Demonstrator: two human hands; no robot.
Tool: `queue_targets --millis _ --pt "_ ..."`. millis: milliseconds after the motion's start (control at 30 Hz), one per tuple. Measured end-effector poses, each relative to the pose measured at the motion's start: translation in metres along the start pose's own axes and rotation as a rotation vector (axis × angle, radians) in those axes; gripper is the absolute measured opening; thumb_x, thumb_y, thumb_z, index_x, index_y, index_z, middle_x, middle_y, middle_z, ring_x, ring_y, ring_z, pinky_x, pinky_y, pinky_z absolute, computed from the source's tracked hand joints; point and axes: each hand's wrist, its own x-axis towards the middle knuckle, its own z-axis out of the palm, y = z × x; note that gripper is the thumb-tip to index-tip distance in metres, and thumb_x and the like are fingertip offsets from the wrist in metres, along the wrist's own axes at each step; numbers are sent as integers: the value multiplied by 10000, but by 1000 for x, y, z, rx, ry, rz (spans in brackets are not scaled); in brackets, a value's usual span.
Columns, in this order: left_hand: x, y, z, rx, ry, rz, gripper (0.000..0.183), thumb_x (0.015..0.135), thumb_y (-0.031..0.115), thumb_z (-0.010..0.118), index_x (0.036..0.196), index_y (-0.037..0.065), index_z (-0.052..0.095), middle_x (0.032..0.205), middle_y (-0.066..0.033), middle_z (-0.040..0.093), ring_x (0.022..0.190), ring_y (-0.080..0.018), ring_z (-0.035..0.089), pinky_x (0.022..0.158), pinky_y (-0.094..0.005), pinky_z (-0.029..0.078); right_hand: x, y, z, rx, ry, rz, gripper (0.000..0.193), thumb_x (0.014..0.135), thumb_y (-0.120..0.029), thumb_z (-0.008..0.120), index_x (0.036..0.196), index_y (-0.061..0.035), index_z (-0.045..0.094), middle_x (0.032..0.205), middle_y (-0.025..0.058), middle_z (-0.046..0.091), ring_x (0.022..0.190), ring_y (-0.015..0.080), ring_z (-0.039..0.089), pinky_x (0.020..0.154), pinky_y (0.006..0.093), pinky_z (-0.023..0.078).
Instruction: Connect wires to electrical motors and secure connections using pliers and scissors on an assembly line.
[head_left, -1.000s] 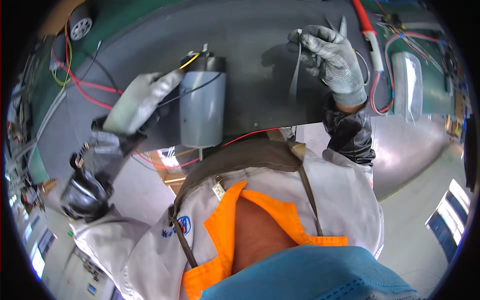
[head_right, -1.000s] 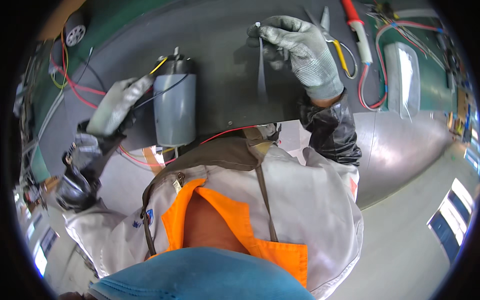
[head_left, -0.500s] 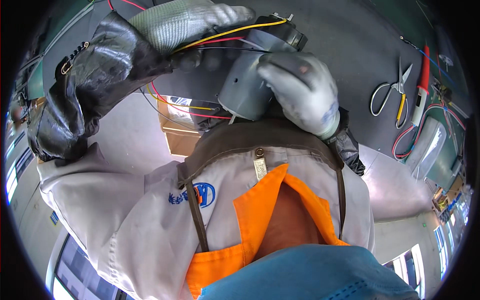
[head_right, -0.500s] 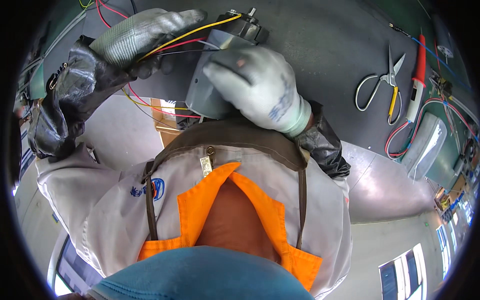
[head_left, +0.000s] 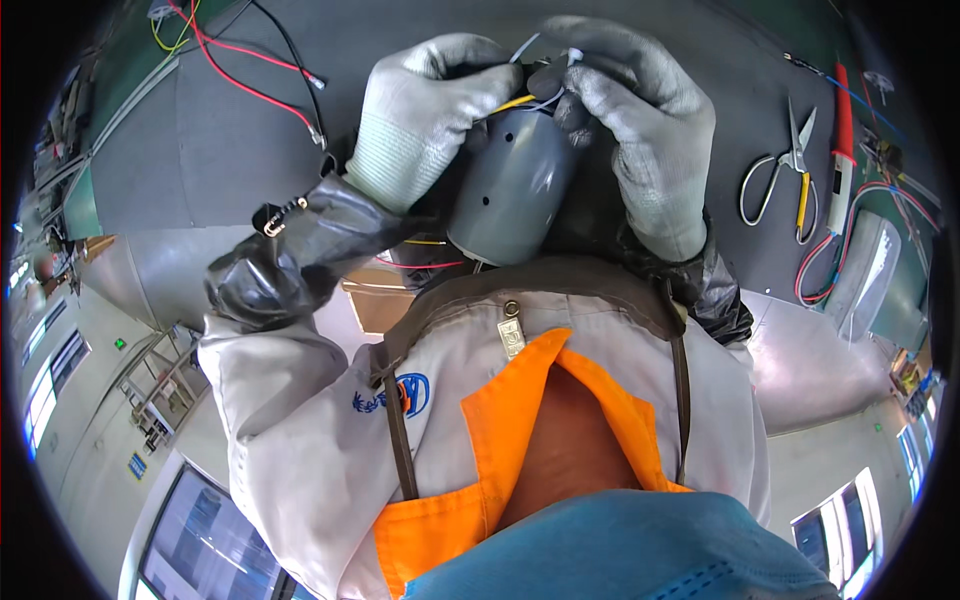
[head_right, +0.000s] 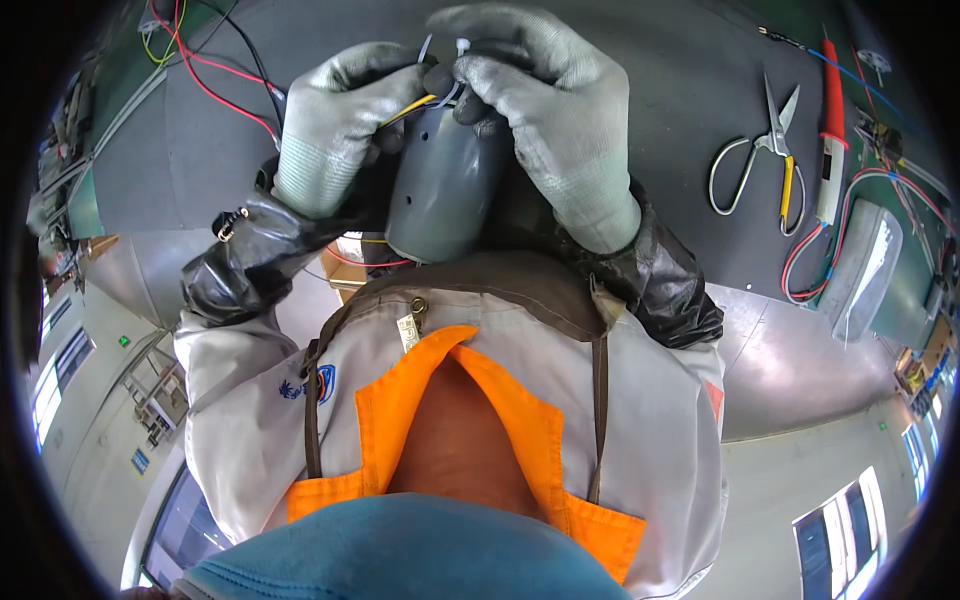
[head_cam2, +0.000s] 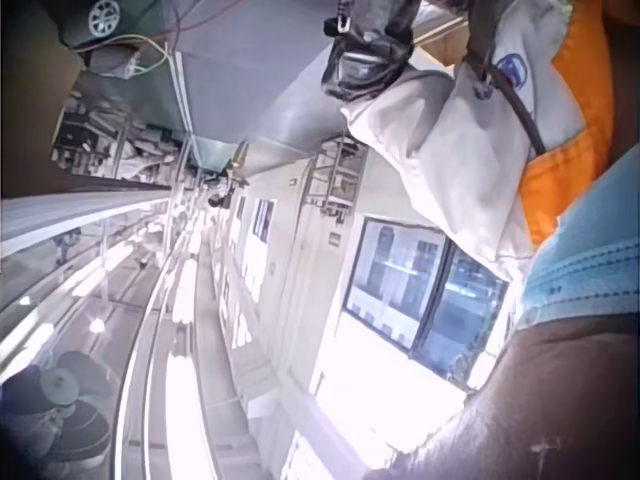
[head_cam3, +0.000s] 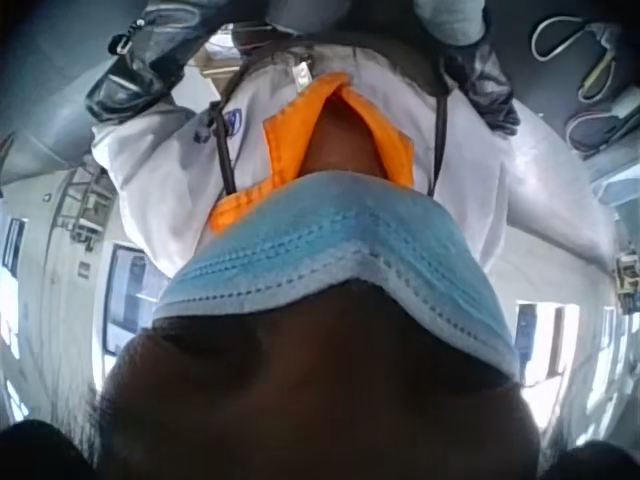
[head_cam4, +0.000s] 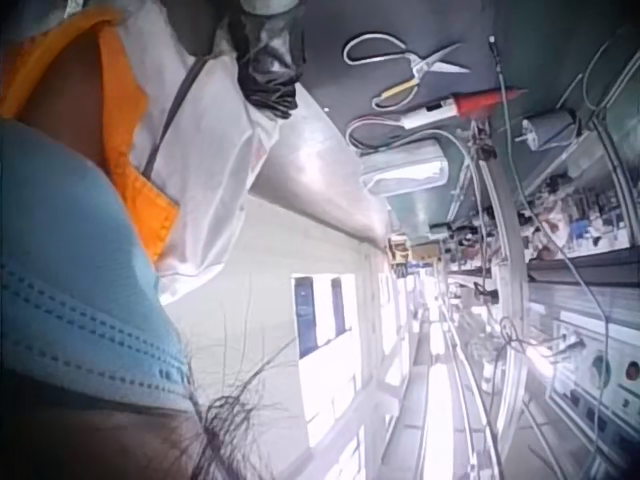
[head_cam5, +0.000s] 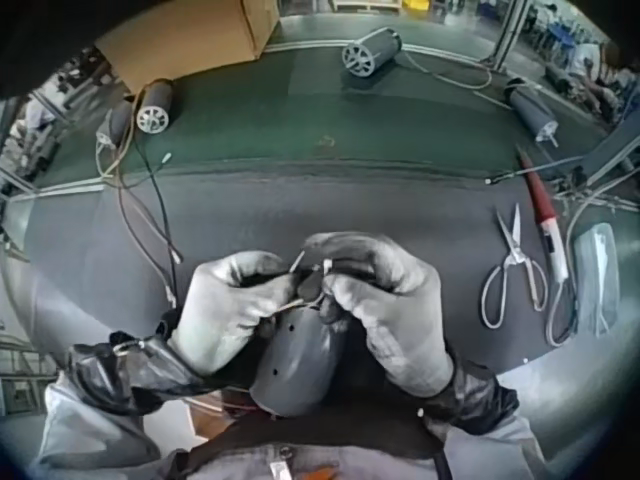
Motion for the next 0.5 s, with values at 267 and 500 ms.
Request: queue_targets --millis 267,500 --pt "11 -15 1 168 6 189 252 885 150 760 1047 -40 726 880 -72 742 766 -69 650 712 -229 549 10 -9 1 162 67 123 485 877 100 591 1355 40 540 852 58 685 694 74 607 619 203 469" --pt "17 -4 15 118 -85 271 234 901 75 742 1092 -56 707 936 -61 726 806 -72 655 724 -197 540 32 -43 -19 -159 -197 296 451 901 3 626 1344 36 550 804 10 644 626 39 551 539 193 425"
